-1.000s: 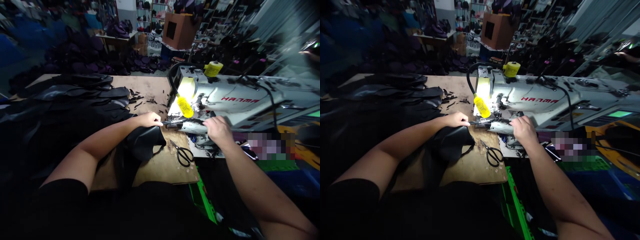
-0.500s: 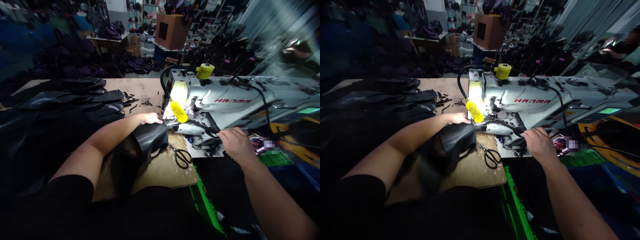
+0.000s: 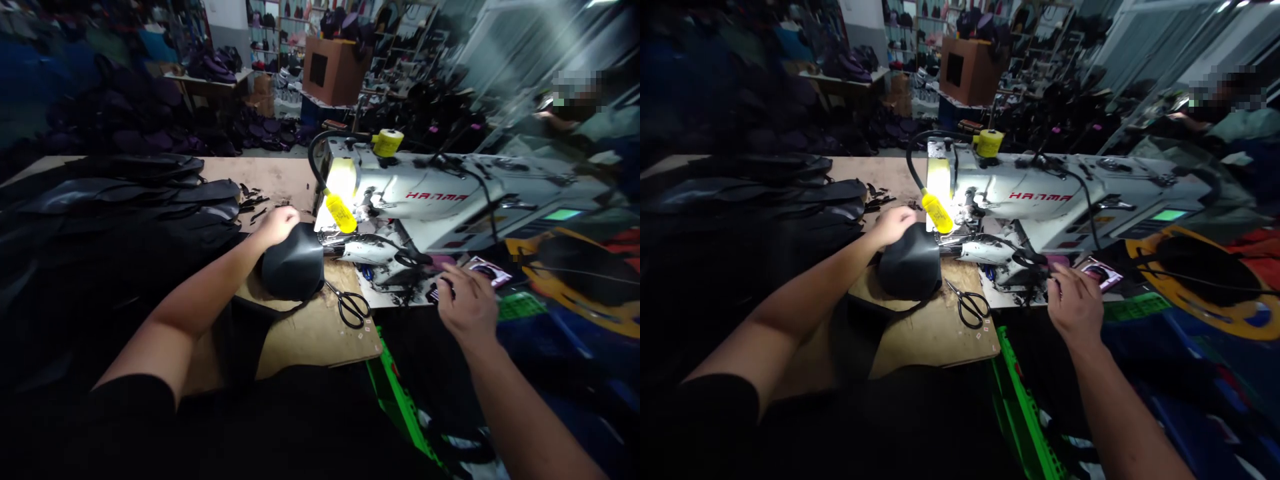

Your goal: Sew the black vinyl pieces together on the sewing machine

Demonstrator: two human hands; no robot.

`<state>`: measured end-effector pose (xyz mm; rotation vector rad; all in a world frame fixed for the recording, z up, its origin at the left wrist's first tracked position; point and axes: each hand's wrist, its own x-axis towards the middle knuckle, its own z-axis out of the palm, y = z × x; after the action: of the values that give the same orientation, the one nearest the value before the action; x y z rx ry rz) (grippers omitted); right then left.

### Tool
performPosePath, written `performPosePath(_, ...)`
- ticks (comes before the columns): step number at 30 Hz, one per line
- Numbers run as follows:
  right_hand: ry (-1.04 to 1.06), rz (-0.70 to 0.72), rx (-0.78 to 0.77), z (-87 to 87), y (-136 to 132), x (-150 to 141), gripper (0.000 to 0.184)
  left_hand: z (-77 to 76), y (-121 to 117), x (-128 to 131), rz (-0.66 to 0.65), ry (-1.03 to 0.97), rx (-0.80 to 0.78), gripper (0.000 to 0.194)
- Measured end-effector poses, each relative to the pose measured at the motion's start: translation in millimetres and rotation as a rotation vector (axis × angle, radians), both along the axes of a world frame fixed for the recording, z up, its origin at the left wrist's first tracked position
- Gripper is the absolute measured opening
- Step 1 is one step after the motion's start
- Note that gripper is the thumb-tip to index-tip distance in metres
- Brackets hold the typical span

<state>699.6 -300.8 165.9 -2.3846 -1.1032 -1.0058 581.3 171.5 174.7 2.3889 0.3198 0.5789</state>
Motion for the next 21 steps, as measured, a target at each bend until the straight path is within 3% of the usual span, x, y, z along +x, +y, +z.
performPosePath(3, -0.037, -0.274, 0.093, -7.4, -35.3, 2.9, 0.051, -19.7, 7.4, -63.5, 0.225, -0.092, -0.007, 0.023)
performPosePath(5, -0.012, -0.384, 0.082, -9.0, -48.0, 9.3, 0.060, -36.7, 11.1, -105.6, 0.318, -0.125, -0.025, 0.023)
performPosePath(11, 0.044, -0.409, -0.057, -19.4, -36.9, 22.4, 0.062, -93.2, 2.6, -204.6, 0.483, -0.139, -0.076, 0.029)
performPosePath(17, -0.059, -0.377, -0.064, -42.7, -43.0, 20.6, 0.057, -151.1, -26.1, -263.0, 0.517, -0.059, -0.036, 0.030)
performPosePath(21, 0.001, -0.412, 0.068, -55.9, -56.9, 10.5, 0.054, -168.3, -30.7, -272.3, 0.467, -0.009, -0.005, 0.028)
